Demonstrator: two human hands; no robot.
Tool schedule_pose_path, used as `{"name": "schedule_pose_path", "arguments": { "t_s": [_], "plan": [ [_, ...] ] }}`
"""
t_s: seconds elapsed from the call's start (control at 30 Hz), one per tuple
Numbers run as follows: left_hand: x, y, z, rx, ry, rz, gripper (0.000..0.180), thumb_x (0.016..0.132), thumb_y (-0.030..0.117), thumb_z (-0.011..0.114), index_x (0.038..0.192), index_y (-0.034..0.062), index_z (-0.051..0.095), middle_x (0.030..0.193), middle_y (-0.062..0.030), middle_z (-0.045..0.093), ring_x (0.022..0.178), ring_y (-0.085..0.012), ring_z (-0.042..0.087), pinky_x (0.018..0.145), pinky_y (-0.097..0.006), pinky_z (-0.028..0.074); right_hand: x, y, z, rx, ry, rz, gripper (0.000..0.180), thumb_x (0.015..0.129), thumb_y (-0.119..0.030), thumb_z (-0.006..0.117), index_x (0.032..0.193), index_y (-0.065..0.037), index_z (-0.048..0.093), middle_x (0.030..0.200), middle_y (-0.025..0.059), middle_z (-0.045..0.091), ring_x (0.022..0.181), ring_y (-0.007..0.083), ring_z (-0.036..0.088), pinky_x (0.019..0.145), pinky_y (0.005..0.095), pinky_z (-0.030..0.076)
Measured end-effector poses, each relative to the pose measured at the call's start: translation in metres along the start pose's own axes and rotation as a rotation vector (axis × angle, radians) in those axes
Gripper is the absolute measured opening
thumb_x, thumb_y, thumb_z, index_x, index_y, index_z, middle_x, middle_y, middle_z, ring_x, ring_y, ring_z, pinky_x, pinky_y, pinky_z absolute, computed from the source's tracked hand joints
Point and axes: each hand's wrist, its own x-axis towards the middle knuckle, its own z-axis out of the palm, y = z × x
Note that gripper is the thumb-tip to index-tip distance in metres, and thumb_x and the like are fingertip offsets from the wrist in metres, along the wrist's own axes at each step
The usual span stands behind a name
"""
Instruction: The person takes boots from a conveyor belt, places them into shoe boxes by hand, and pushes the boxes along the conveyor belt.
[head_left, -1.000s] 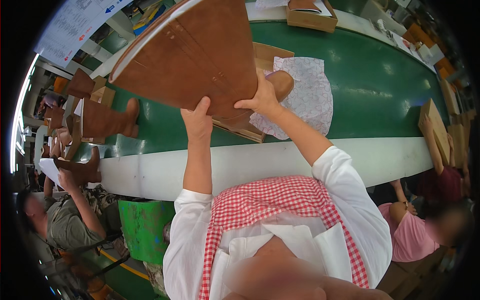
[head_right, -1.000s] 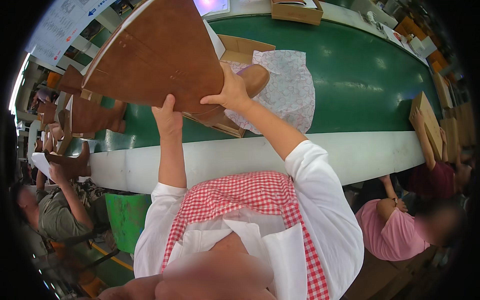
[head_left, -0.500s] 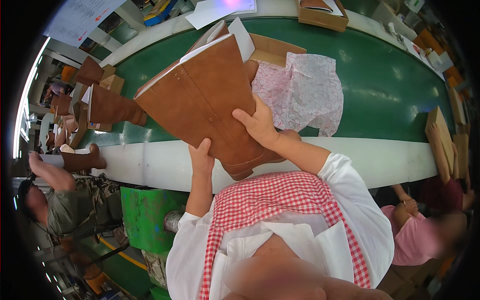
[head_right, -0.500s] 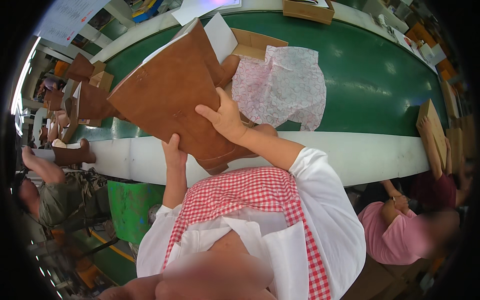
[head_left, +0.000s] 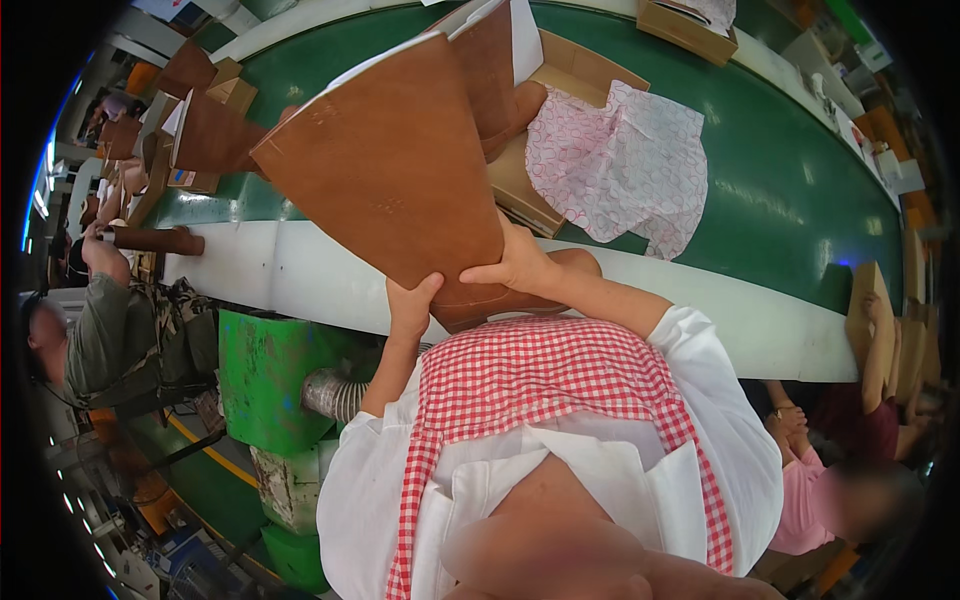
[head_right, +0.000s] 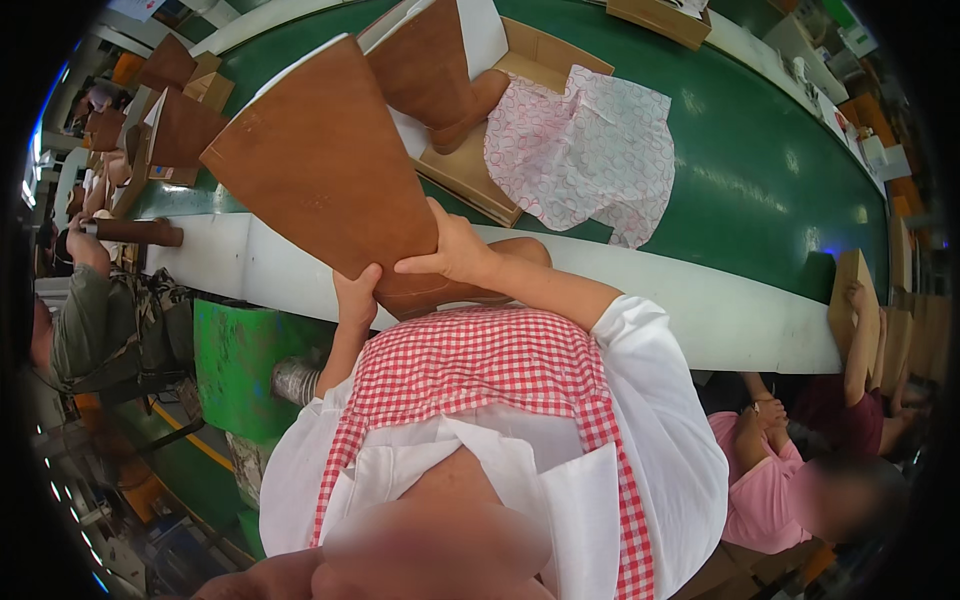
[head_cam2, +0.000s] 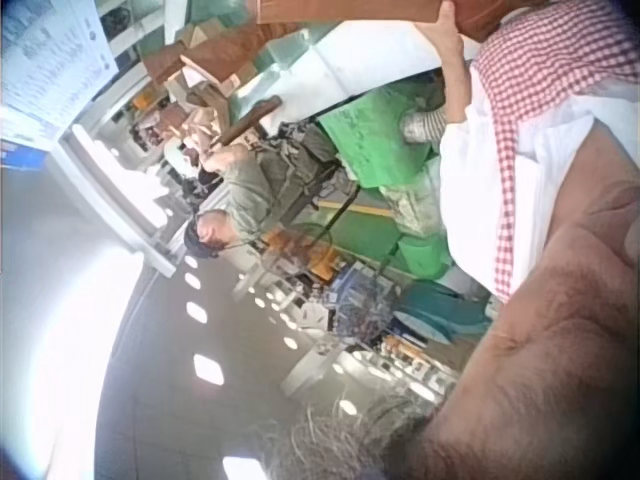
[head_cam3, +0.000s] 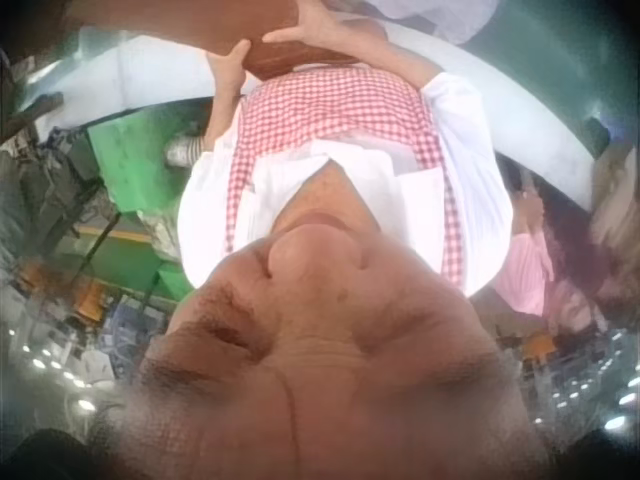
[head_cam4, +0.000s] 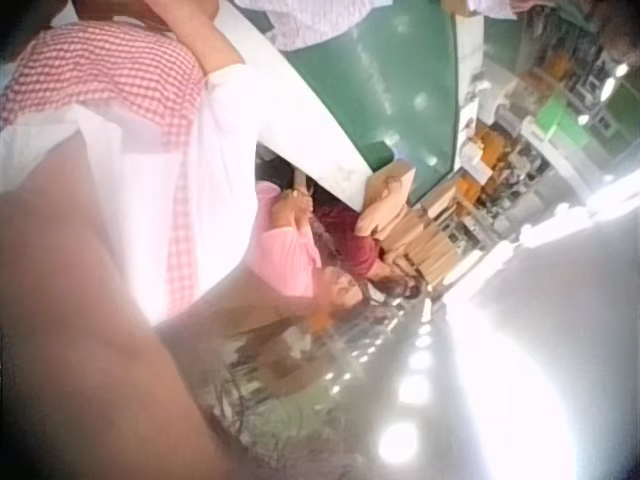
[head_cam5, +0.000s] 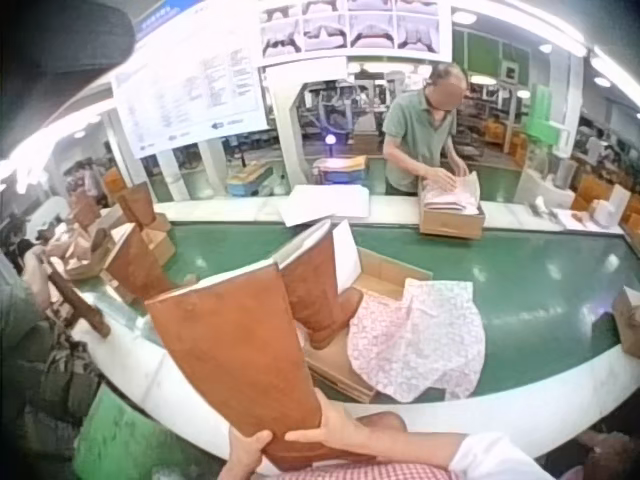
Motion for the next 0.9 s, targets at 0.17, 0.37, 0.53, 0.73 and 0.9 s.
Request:
{"name": "schedule_pose_path", "arguments": {
  "t_s": [0.17, 0.37, 0.53, 0.73, 0.9],
  "plan": [
    [-0.015, -0.009, -0.012, 0.148, 0.031, -0.016, 0.055, 0.071, 0.013, 0.074, 0.118, -0.0021, 0.049, 0.114, -0.01, 0.056, 0.105, -0.02, 0.053, 0.09, -0.033, 0.043, -0.007, 0.006, 0.006, 0.078, -0.009, 0.05, 0.082, 0.065, -0.042, 0.077, 0.125, 0.0, 0.04, 0.114, 0.0207, 0.057, 0.107, 0.0352, 0.055, 0.088, 0.0372, 0.044],
    [-0.022, -0.002, -0.024, 0.226, -0.115, -0.009, 0.063, 0.067, 0.016, 0.079, 0.119, -0.0018, 0.049, 0.114, -0.0103, 0.056, 0.105, -0.0209, 0.053, 0.09, -0.034, 0.043, 0.009, -0.028, 0.013, 0.174, 0.246, -0.16, 0.071, 0.068, -0.038, 0.077, 0.119, 0.0, 0.046, 0.107, 0.0176, 0.06, 0.098, 0.0304, 0.059, 0.085, 0.0347, 0.045],
    [-0.023, 0.002, -0.034, -0.073, -0.049, 0.025, 0.066, 0.064, 0.015, 0.08, 0.12, -0.0008, 0.048, 0.117, -0.0097, 0.054, 0.106, -0.023, 0.052, 0.091, -0.035, 0.042, -0.007, -0.004, 0.031, 0.093, 0.17, -0.172, 0.074, 0.066, -0.037, 0.079, 0.12, 0.0, 0.045, 0.109, 0.0167, 0.059, 0.1, 0.0282, 0.058, 0.086, 0.0344, 0.044],
    [-0.031, -0.01, -0.046, -0.045, 0.147, -0.027, 0.063, 0.066, 0.007, 0.076, 0.121, -0.0008, 0.046, 0.116, -0.0094, 0.054, 0.106, -0.0223, 0.052, 0.092, -0.035, 0.041, -0.009, 0.02, 0.039, 0.133, -0.006, -0.147, 0.07, 0.067, -0.031, 0.08, 0.121, 0.0, 0.047, 0.111, 0.0154, 0.059, 0.104, 0.0248, 0.057, 0.089, 0.0336, 0.044],
    [-0.043, -0.008, -0.06, -0.062, 0.137, -0.128, 0.064, 0.065, 0.004, 0.076, 0.122, -0.0003, 0.046, 0.115, -0.0095, 0.054, 0.106, -0.0223, 0.052, 0.092, -0.035, 0.041, -0.001, 0.0, 0.023, 0.184, -0.105, 0.007, 0.052, 0.075, -0.032, 0.073, 0.11, 0.001, 0.055, 0.101, 0.0143, 0.062, 0.099, 0.0222, 0.059, 0.086, 0.0322, 0.046]
  ]
}}
